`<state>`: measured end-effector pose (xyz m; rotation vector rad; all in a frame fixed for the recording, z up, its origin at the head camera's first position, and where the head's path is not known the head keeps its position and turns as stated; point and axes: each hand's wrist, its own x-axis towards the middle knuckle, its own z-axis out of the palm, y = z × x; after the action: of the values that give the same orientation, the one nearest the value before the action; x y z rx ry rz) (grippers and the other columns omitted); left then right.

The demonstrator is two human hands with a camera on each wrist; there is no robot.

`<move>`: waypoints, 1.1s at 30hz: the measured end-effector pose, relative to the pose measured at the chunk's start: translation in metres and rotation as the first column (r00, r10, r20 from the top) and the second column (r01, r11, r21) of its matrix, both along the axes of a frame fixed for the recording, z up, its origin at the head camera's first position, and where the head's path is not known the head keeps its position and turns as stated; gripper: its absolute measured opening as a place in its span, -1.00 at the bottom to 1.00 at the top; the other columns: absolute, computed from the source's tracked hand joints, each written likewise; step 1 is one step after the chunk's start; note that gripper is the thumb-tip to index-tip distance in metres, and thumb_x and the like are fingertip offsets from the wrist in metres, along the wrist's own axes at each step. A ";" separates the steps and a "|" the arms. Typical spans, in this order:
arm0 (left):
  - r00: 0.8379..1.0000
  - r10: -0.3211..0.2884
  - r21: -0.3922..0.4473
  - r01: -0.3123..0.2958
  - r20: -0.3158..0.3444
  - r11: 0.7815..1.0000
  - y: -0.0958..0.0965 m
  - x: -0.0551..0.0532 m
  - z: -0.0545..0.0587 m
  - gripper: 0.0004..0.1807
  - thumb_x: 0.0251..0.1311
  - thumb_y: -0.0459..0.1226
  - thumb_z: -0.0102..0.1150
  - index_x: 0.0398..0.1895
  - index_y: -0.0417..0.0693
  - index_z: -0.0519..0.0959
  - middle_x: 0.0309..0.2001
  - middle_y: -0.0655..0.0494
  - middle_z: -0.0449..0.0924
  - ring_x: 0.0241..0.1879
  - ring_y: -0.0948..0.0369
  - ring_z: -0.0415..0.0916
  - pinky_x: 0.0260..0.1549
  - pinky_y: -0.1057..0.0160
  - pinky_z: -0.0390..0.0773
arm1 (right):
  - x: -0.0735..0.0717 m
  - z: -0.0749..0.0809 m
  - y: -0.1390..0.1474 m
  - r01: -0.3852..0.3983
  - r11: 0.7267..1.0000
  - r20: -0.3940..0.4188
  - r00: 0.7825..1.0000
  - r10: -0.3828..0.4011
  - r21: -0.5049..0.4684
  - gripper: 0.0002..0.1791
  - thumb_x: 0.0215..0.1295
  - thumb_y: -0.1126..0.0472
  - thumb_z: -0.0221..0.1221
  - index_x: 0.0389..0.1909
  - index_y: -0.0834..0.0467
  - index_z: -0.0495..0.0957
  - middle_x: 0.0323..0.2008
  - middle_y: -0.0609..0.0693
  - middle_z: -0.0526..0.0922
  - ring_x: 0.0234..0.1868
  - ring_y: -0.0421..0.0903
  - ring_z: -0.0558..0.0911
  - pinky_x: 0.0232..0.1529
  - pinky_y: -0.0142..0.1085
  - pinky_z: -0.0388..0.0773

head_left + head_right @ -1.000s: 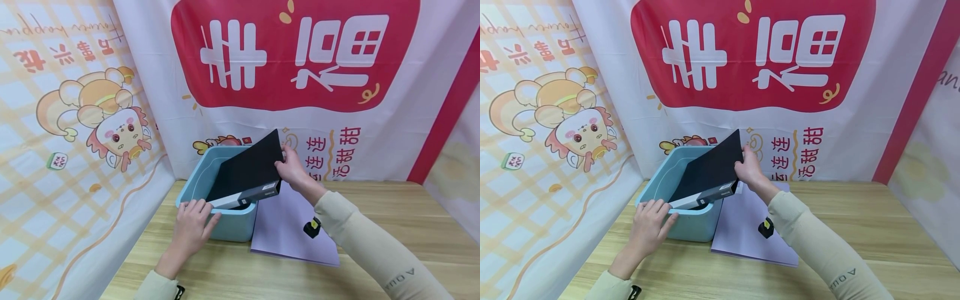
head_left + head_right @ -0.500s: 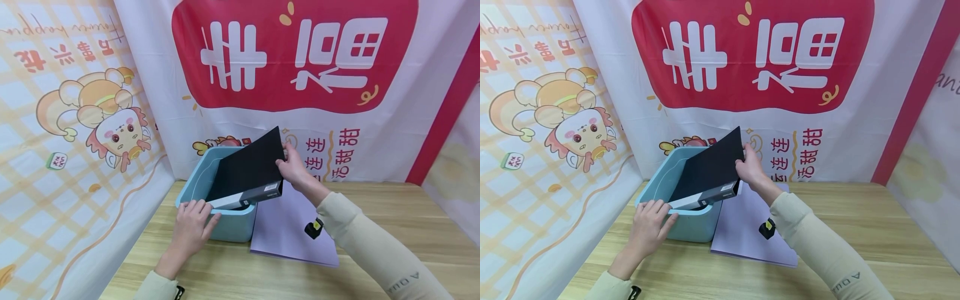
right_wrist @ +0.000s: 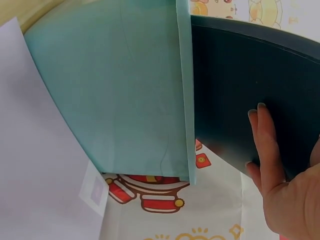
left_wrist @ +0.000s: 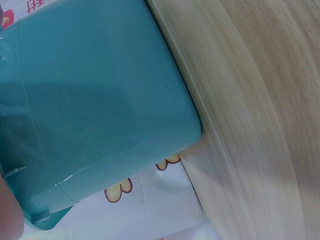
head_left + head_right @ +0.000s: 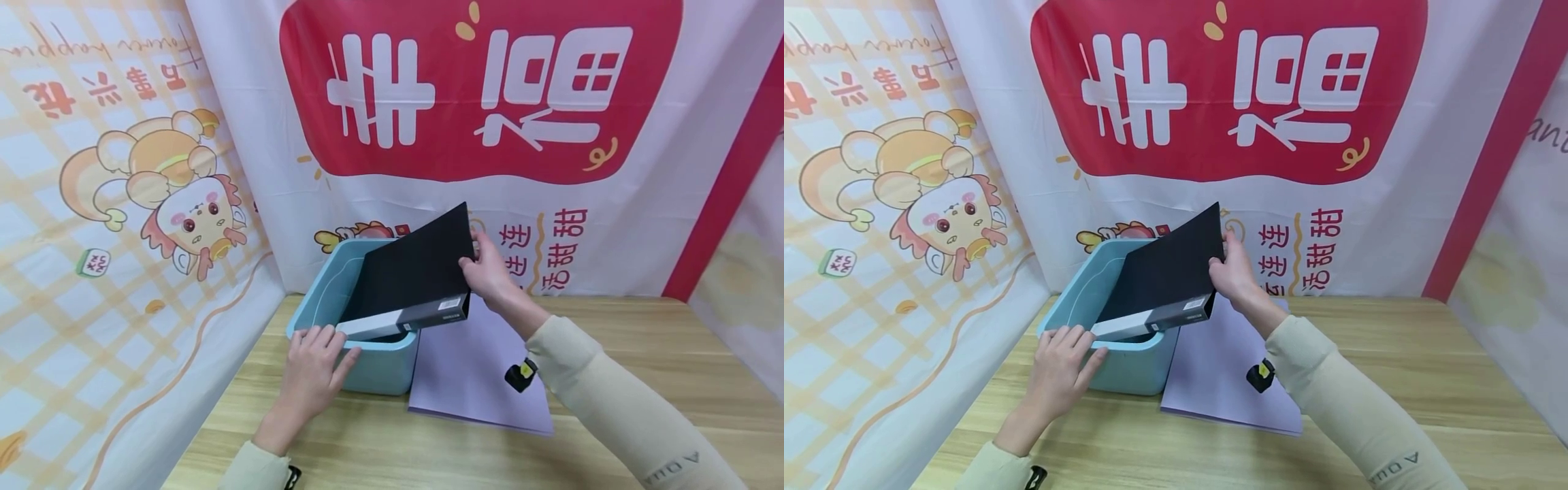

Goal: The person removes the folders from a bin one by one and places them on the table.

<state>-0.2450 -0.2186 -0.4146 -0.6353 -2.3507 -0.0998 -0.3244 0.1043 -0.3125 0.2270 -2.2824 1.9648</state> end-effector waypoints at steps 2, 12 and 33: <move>1.000 0.000 0.001 0.000 0.001 1.000 0.000 0.000 0.000 -0.64 0.31 0.13 -0.13 -0.36 0.08 0.42 -0.44 0.21 0.29 -0.37 0.16 0.29 -0.18 0.03 0.30 | 0.000 0.000 0.003 -0.005 1.000 0.002 1.000 0.005 -0.006 -0.56 0.34 0.44 -0.10 0.22 0.21 0.18 -0.08 0.29 0.50 -0.17 0.16 0.62 -0.25 -0.11 0.59; 1.000 0.007 0.004 -0.007 0.007 1.000 0.001 -0.001 0.001 -0.64 0.31 0.13 -0.13 -0.36 0.09 0.43 -0.44 0.22 0.30 -0.37 0.16 0.30 -0.18 0.03 0.29 | 0.003 0.002 0.007 -0.016 1.000 -0.024 1.000 0.015 -0.027 -0.60 0.35 0.45 -0.12 0.19 0.27 0.19 -0.04 0.30 0.48 -0.09 0.17 0.60 -0.18 -0.10 0.58; 1.000 0.007 0.003 -0.007 0.000 1.000 0.001 0.002 0.002 -0.63 0.30 0.14 -0.12 -0.38 0.09 0.44 -0.45 0.23 0.30 -0.38 0.16 0.30 -0.19 0.02 0.30 | 0.013 0.002 0.018 -0.019 0.996 -0.011 1.000 0.018 -0.089 -0.59 0.37 0.44 -0.13 0.22 0.22 0.17 0.00 0.31 0.47 -0.07 0.19 0.60 -0.17 -0.09 0.58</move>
<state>-0.2433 -0.2172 -0.4129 -0.6254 -2.3519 -0.0999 -0.3111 0.1225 -0.3109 0.2496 -2.1877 2.0638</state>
